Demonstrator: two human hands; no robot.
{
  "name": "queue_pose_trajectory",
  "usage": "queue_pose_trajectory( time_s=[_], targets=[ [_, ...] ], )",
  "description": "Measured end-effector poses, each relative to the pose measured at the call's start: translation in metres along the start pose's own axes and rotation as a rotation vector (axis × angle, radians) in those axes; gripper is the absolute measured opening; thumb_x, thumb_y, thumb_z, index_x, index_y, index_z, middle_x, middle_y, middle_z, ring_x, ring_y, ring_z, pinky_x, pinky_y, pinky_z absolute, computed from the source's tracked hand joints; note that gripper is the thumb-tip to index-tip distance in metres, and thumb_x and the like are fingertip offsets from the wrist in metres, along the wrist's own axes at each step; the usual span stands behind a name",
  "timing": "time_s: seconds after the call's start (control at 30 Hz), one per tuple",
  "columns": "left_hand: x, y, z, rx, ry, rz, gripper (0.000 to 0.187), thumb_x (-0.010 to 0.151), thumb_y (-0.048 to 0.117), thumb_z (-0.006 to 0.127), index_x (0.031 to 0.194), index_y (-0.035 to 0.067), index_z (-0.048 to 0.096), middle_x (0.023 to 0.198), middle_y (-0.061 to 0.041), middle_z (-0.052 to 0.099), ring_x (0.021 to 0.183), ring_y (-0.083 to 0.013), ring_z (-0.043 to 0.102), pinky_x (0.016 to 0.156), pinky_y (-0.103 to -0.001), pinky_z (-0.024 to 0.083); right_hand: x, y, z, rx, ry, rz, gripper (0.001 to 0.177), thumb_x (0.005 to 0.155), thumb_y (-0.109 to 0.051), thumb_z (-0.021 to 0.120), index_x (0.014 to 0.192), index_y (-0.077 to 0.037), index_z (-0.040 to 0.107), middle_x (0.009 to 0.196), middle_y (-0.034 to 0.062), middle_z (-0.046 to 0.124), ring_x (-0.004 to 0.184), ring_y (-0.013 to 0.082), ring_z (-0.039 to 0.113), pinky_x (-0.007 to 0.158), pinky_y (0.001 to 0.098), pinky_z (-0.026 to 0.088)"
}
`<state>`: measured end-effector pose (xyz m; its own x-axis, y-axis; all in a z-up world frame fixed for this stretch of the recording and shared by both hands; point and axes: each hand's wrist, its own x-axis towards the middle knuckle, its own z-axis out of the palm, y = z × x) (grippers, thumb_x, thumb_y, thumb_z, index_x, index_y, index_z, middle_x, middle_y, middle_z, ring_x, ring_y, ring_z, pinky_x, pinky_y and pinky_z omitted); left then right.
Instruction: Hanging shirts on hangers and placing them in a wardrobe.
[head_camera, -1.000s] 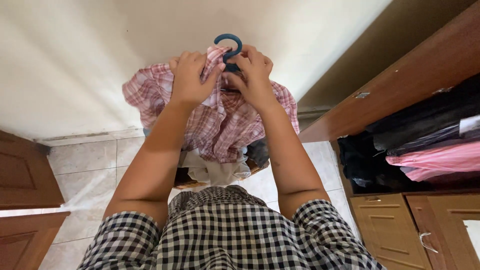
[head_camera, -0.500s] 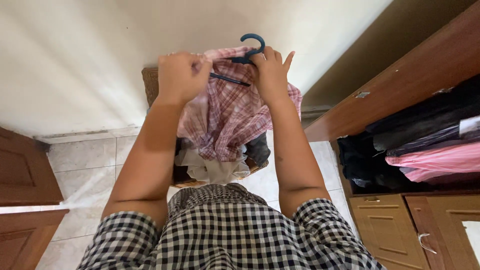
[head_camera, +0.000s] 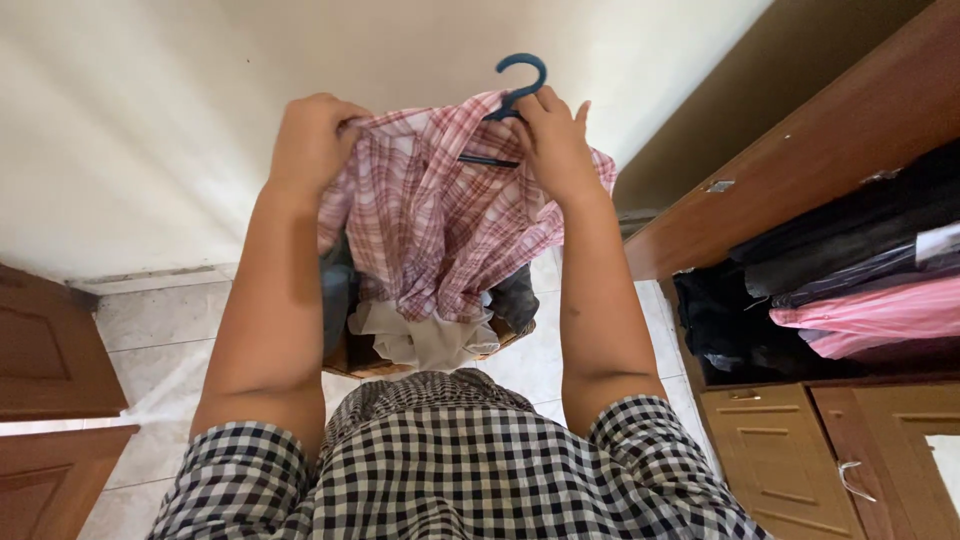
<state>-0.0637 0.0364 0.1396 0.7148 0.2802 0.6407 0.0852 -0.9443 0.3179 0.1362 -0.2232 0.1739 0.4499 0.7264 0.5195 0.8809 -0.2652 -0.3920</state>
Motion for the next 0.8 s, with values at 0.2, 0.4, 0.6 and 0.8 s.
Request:
queue_pose_trajectory(
  time_s=[0.2, 0.4, 0.6, 0.8],
  targets=[
    [-0.001, -0.004, -0.003, -0.210, 0.075, -0.021, 0.019, 0.095, 0.008, 0.073, 0.112, 0.009, 0.080, 0.099, -0.014, 0.075, 0.082, -0.0285, 0.072, 0.074, -0.037, 0.056, 0.000, 0.022, -0.005, -0.058, -0.042, 0.062, 0.011, 0.102, -0.016, 0.062, 0.110, -0.008, 0.064, 0.119, 0.0081, 0.060, 0.111, 0.0357, 0.062, 0.112, 0.0782, 0.012],
    [0.010, 0.024, 0.003, -0.098, 0.280, -0.055, 0.009, 0.099, 0.010, 0.067, 0.103, 0.005, 0.074, 0.096, -0.011, 0.074, 0.085, -0.0273, 0.071, 0.074, -0.039, 0.055, -0.005, 0.020, 0.001, 0.037, -0.069, 0.015, 0.011, 0.104, -0.018, 0.061, 0.110, -0.009, 0.065, 0.124, 0.0080, 0.059, 0.112, 0.0373, 0.063, 0.112, 0.0780, 0.008],
    [0.011, 0.081, 0.019, -0.106, -0.060, 0.007, 0.041, 0.078, 0.041, 0.087, 0.082, 0.005, 0.069, 0.077, -0.013, 0.069, 0.069, -0.0322, 0.066, 0.062, -0.043, 0.051, -0.004, 0.000, 0.002, 0.030, -0.042, 0.020, 0.010, 0.104, -0.017, 0.061, 0.111, -0.010, 0.064, 0.119, 0.0083, 0.059, 0.113, 0.0355, 0.062, 0.115, 0.0773, 0.009],
    [0.025, 0.099, 0.030, -0.327, 0.090, -0.053, 0.020, 0.100, 0.025, 0.071, 0.099, 0.005, 0.071, 0.089, -0.015, 0.067, 0.080, -0.0340, 0.065, 0.071, -0.044, 0.050, -0.008, 0.001, 0.023, -0.142, -0.002, -0.079, 0.009, 0.098, -0.018, 0.066, 0.106, -0.014, 0.067, 0.117, 0.0100, 0.056, 0.114, 0.0355, 0.058, 0.110, 0.0786, 0.012]
  ],
)
